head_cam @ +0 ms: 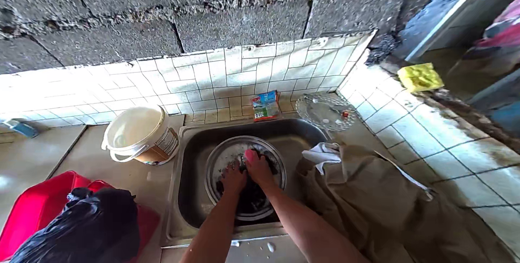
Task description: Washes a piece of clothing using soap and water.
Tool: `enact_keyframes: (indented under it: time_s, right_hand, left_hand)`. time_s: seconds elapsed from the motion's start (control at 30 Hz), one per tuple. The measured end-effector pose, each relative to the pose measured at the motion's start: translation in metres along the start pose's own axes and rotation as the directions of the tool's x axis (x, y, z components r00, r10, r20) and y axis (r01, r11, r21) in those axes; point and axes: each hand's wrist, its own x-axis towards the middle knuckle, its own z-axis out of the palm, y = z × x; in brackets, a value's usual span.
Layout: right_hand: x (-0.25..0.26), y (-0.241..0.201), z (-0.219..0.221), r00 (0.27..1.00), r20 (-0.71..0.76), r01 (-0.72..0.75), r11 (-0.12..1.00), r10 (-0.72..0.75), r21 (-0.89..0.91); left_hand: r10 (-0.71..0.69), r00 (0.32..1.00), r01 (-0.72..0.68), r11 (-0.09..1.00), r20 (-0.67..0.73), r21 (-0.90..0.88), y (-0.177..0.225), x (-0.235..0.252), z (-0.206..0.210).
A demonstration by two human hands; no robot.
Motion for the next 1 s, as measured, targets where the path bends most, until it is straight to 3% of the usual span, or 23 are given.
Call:
enact_keyframes:
  time_s: [0.23, 0.4, 0.67, 0.83, 1.0]
  right_hand:
    - [0.008, 0.002, 0.009, 0.999, -0.032, -0.036, 0.999, 0.036, -0.006]
    - [0.007, 0.003, 0.012, 0.994, -0.108, -0.009, 0.998, 0.016, 0.062]
    - [0.009, 0.026, 0.019, 0.976, -0.188, 0.131, 0.987, -0.111, 0.094]
    - [-0.005, 0.022, 0.02, 0.997, -0.051, 0.062, 0.995, -0.057, 0.084]
    - [-0.026, 0.013, 0.023, 0.996, 0.083, -0.033, 0.983, 0.018, 0.181]
  left_hand:
    - [0.016, 0.999, -0.022, 0.993, 0.05, 0.118, 0.002, 0.003, 0.001]
    - [0.229, 0.957, -0.24, 0.97, 0.179, 0.042, -0.007, 0.012, -0.005]
    - [0.148, 0.986, -0.154, 0.984, 0.072, 0.087, -0.037, -0.035, -0.032]
    - [0.216, 0.972, -0.226, 0.969, 0.096, 0.104, -0.049, -0.056, -0.037]
    - [0.45, 0.884, -0.464, 0.878, 0.125, 0.121, -0.08, -0.046, -0.053]
